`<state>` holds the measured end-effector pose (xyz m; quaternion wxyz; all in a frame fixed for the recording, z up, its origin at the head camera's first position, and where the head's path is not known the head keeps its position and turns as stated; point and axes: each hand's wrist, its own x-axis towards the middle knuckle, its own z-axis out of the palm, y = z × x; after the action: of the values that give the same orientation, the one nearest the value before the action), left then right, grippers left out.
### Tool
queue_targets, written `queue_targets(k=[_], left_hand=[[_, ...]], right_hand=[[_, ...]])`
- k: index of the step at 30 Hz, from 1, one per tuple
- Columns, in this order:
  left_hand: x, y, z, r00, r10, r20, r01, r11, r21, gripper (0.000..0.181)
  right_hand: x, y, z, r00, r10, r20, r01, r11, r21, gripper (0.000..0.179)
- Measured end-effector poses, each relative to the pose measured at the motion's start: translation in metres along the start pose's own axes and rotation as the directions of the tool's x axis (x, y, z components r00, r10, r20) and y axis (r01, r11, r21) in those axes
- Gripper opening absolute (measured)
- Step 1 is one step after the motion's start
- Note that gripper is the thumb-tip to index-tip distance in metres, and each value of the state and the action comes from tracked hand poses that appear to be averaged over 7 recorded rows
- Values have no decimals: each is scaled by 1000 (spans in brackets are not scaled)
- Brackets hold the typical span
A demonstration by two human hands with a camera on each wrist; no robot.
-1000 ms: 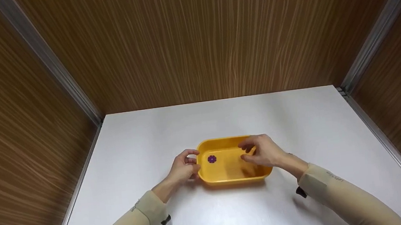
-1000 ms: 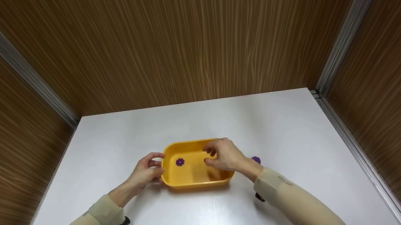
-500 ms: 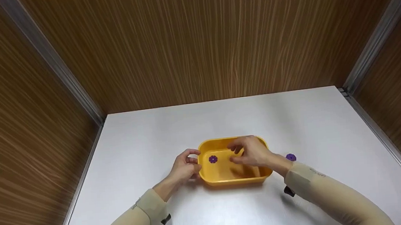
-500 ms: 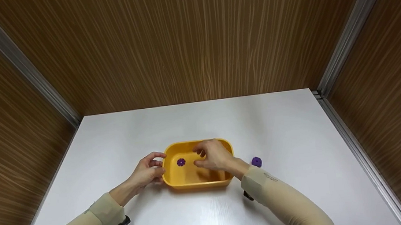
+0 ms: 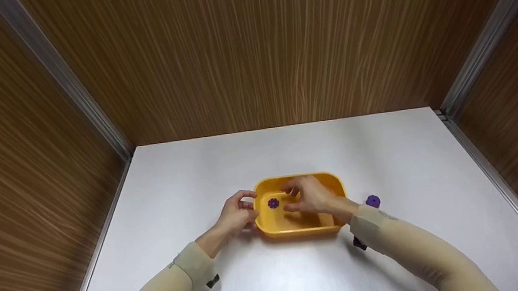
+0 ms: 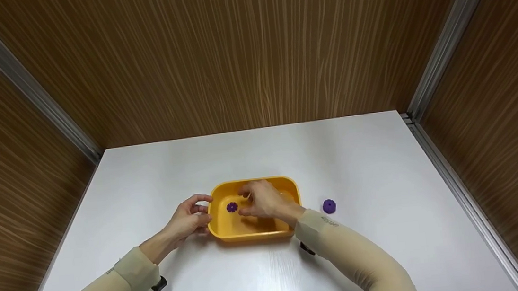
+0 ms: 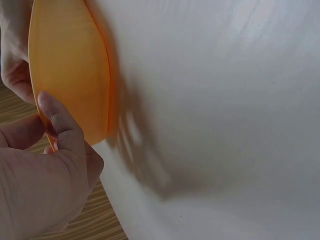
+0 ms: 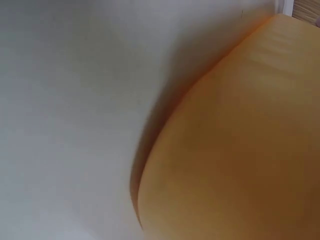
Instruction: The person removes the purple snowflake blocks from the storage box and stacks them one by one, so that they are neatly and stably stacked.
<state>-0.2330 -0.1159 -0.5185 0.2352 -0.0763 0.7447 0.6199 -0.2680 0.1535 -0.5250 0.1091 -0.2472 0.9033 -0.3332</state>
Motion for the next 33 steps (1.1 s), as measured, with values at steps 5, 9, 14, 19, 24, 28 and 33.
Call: queue_targets(k=[5, 9, 14, 19, 24, 28, 33], left_hand=[[0, -1, 1, 1000, 2, 8, -1, 1000, -18, 54], [0, -1, 3, 999, 23, 33, -21, 998, -59, 56], [0, 1, 5, 999, 34, 42, -32, 998, -58, 57], [-1, 1, 6, 999, 23, 37, -21, 998, -54, 56], [-3, 0, 7, 999, 17, 33, -16, 999, -45, 55], [-2, 0, 7, 999, 30, 35, -28, 999, -40, 55], [-3, -1, 7, 999, 28, 37, -26, 999, -36, 54]], right_hand=[[7, -3, 10, 1000, 16, -1, -16, 1000, -9, 51], [9, -4, 16, 1000, 4, -11, -4, 1000, -21, 53], [12, -7, 21, 998, 66, 8, -66, 998, 13, 53], [12, -6, 24, 997, 63, 32, -63, 998, -6, 50], [9, -4, 28, 997, -33, 63, 37, 997, -64, 46], [8, -4, 30, 995, -80, 62, 85, 994, -67, 37], [7, -5, 33, 994, -86, 61, 90, 994, -59, 24]])
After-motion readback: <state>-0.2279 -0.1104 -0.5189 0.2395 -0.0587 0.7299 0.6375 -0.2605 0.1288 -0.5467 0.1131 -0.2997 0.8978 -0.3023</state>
